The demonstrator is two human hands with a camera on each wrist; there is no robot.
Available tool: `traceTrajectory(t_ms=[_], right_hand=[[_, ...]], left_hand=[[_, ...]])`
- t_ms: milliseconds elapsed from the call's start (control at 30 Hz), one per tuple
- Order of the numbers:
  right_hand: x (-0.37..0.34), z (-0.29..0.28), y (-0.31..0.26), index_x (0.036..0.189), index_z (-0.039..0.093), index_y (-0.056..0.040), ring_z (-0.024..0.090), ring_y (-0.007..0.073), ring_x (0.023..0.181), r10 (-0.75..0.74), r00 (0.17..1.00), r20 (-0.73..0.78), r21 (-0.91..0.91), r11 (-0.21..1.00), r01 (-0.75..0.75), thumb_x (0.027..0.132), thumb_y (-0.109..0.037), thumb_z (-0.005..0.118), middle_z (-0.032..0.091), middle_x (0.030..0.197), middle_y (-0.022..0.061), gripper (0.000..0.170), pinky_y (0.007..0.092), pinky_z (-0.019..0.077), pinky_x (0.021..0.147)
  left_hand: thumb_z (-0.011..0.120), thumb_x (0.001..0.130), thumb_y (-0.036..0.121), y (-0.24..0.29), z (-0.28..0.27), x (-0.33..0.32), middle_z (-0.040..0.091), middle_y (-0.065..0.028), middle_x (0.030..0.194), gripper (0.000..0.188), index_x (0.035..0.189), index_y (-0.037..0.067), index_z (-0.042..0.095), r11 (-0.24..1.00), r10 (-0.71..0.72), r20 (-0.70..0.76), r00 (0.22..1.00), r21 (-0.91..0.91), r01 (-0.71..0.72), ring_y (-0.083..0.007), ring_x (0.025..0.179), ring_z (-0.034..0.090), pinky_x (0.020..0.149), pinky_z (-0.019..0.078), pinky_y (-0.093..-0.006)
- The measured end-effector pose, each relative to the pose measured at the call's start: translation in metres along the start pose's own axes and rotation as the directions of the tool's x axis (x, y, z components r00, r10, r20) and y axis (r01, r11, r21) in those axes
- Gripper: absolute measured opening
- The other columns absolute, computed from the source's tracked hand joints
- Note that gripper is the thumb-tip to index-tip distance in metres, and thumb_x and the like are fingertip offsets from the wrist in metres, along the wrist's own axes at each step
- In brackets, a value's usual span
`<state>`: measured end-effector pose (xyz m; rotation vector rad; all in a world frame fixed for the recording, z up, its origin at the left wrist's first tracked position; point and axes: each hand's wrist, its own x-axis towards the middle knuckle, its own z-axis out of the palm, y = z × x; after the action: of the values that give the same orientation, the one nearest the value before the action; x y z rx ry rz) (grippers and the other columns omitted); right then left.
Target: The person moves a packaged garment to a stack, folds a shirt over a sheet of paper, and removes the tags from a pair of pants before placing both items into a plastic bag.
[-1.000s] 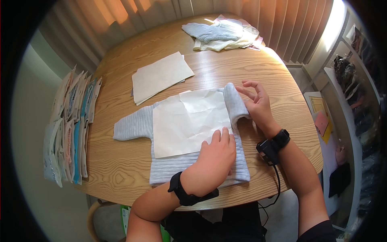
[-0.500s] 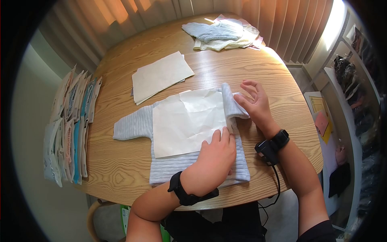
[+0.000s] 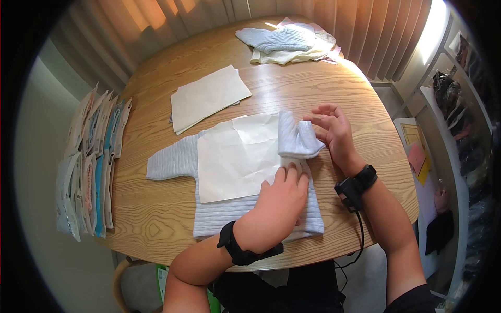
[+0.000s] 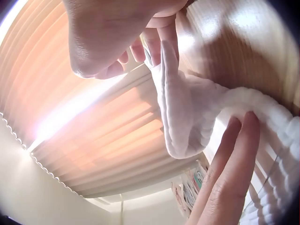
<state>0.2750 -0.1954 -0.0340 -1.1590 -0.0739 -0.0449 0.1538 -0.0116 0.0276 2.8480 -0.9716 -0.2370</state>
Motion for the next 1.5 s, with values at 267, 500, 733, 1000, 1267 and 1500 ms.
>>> traceTrajectory(t_ms=[267,500,733,1000,1267,1500], right_hand=[[0.001,-0.003,-0.002,0.103,0.057,-0.0006,0.065,0.0259,0.111,0.017,0.981,0.195,0.024,0.999,-0.023,0.075,0.007,0.04,0.061,0.107,0.0113,0.034,0.0248,0.0536,0.078],[0.0,-0.003,-0.002,0.098,0.057,-0.0008,0.064,0.0286,0.113,-0.02,0.979,0.203,-0.041,0.999,0.029,0.071,0.009,0.038,0.062,0.102,0.0105,0.035,0.0304,0.0506,0.091],[0.003,-0.01,0.0,0.1,0.053,-0.0024,0.057,0.0316,0.124,-0.006,0.958,0.288,0.255,0.964,-0.071,0.069,0.011,0.038,0.06,0.104,0.0115,0.037,0.0378,0.0435,0.105],[-0.004,0.003,-0.003,0.105,0.055,-0.004,0.058,0.0235,0.12,0.05,0.981,0.188,0.117,0.991,-0.073,0.084,0.008,0.062,0.058,0.116,0.0094,0.025,0.0306,0.0546,0.09],[-0.008,0.005,0.001,0.099,0.061,-0.0041,0.061,0.0069,0.091,0.054,0.947,0.317,-0.25,0.968,0.028,0.085,0.0,0.071,0.067,0.097,-0.0002,0.018,0.0253,0.0511,0.083],[-0.012,0.009,0.005,0.116,0.063,-0.0002,0.062,0.0077,0.09,0.034,0.921,0.387,-0.216,0.975,0.055,0.086,-0.004,0.071,0.069,0.102,0.0013,0.032,0.0246,0.051,0.081]], left_hand=[[0.087,0.064,0.02,0.001,-0.003,0.001,0.049,-0.0191,0.122,0.084,0.132,-0.004,0.045,1.0,-0.007,0.04,0.999,-0.006,0.008,-0.0338,0.114,0.051,0.085,0.0537,-0.0382],[0.087,0.065,0.022,0.0,-0.003,0.001,0.052,-0.0172,0.116,0.082,0.13,-0.005,0.047,1.0,-0.001,0.049,0.999,-0.015,0.002,-0.033,0.113,0.052,0.084,0.0538,-0.038],[0.087,0.065,0.022,-0.001,-0.001,0.0,0.051,-0.0174,0.119,0.081,0.129,-0.007,0.047,1.0,0.001,0.049,0.999,-0.002,-0.001,-0.0332,0.115,0.051,0.086,0.0539,-0.038],[0.087,0.065,0.022,0.001,-0.004,0.002,0.047,-0.02,0.129,0.085,0.133,-0.007,0.044,1.0,-0.02,0.111,0.994,-0.016,0.022,-0.0344,0.12,0.05,0.09,0.0531,-0.0395],[0.087,0.064,0.021,0.001,-0.002,0.003,0.043,-0.0238,0.138,0.089,0.135,-0.007,0.042,0.999,-0.027,0.09,0.996,-0.025,0.029,-0.036,0.124,0.048,0.092,0.0528,-0.0408],[0.088,0.063,0.022,0.001,0.0,0.002,0.043,-0.0234,0.136,0.09,0.135,-0.007,0.042,1.0,-0.023,0.056,0.998,-0.004,0.023,-0.0361,0.125,0.047,0.092,0.0533,-0.0407]])
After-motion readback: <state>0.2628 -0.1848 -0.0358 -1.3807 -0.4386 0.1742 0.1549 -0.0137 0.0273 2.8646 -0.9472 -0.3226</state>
